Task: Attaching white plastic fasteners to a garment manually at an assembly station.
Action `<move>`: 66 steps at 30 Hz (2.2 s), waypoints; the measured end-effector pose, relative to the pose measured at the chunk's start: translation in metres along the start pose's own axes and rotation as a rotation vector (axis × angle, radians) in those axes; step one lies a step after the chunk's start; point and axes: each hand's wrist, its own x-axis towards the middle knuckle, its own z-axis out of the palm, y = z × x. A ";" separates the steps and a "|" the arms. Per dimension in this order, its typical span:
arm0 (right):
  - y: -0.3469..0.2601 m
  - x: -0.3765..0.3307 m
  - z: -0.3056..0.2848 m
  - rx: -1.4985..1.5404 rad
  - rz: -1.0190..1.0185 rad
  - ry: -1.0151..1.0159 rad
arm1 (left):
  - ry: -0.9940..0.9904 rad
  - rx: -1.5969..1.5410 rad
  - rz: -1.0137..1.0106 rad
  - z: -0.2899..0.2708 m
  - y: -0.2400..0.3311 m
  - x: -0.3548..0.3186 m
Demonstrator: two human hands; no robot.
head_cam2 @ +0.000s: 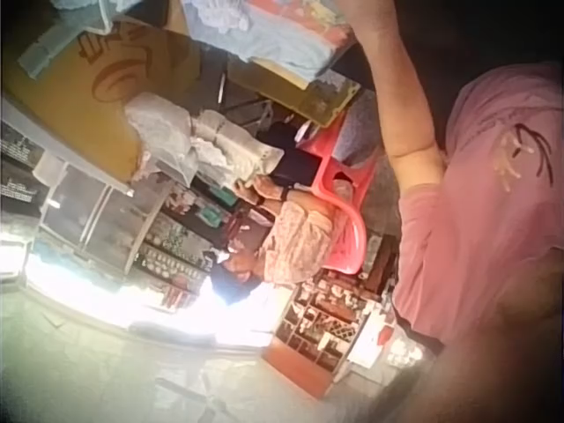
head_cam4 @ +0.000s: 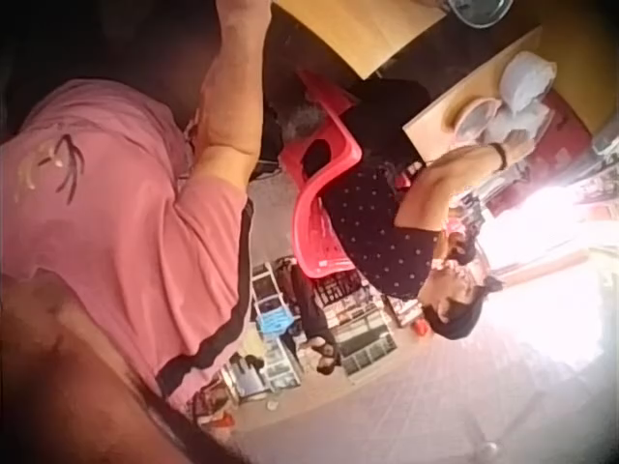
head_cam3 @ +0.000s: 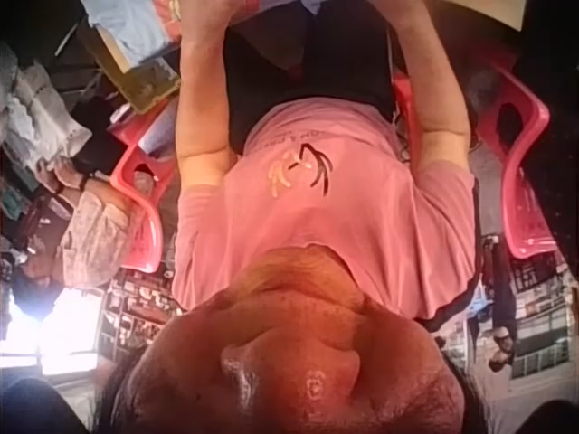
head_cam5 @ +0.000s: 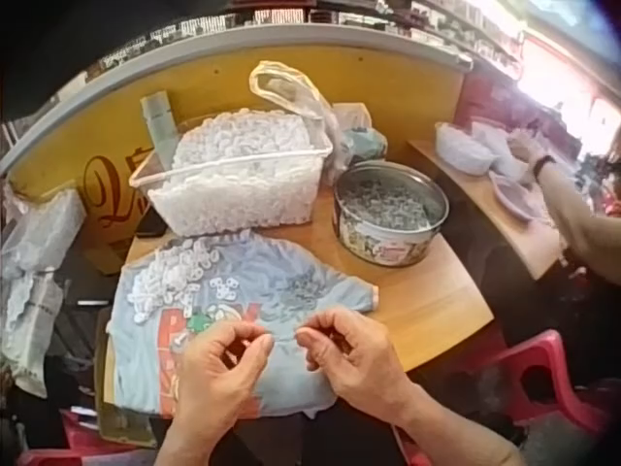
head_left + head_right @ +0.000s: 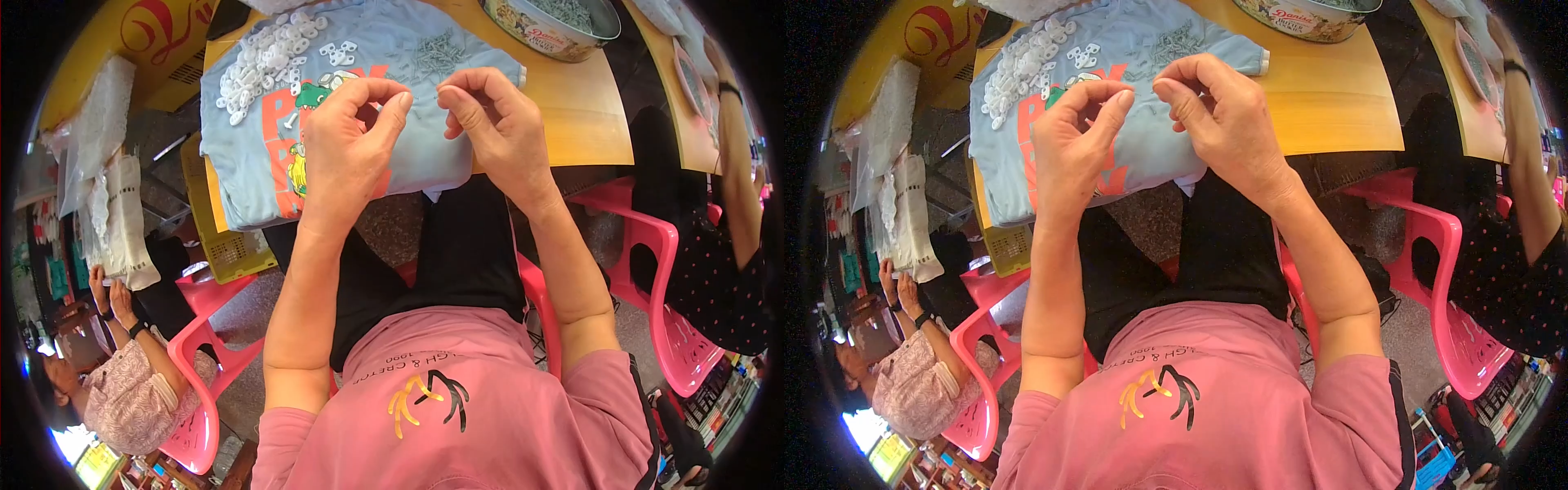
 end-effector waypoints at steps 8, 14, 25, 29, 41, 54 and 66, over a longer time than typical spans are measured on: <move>0.003 -0.003 -0.004 -0.007 0.046 -0.025 | -0.012 0.014 0.034 -0.026 -0.014 0.008; 0.004 -0.004 -0.006 -0.081 0.035 -0.034 | -0.060 0.303 0.079 -0.048 -0.020 0.003; 0.007 -0.005 -0.003 -0.142 -0.052 -0.048 | -0.119 0.674 0.352 -0.034 -0.026 0.001; 0.003 -0.005 0.000 -0.136 -0.035 -0.058 | -0.087 0.639 0.449 -0.032 -0.028 -0.001; -0.018 0.001 0.028 0.107 0.044 -0.101 | -0.107 -0.590 -0.225 -0.033 -0.006 -0.019; -0.025 -0.001 0.035 0.287 0.080 -0.150 | -0.120 -0.553 -0.141 -0.033 0.001 -0.028; -0.024 0.001 0.037 0.251 0.098 -0.177 | -0.117 -0.511 -0.120 -0.036 0.003 -0.029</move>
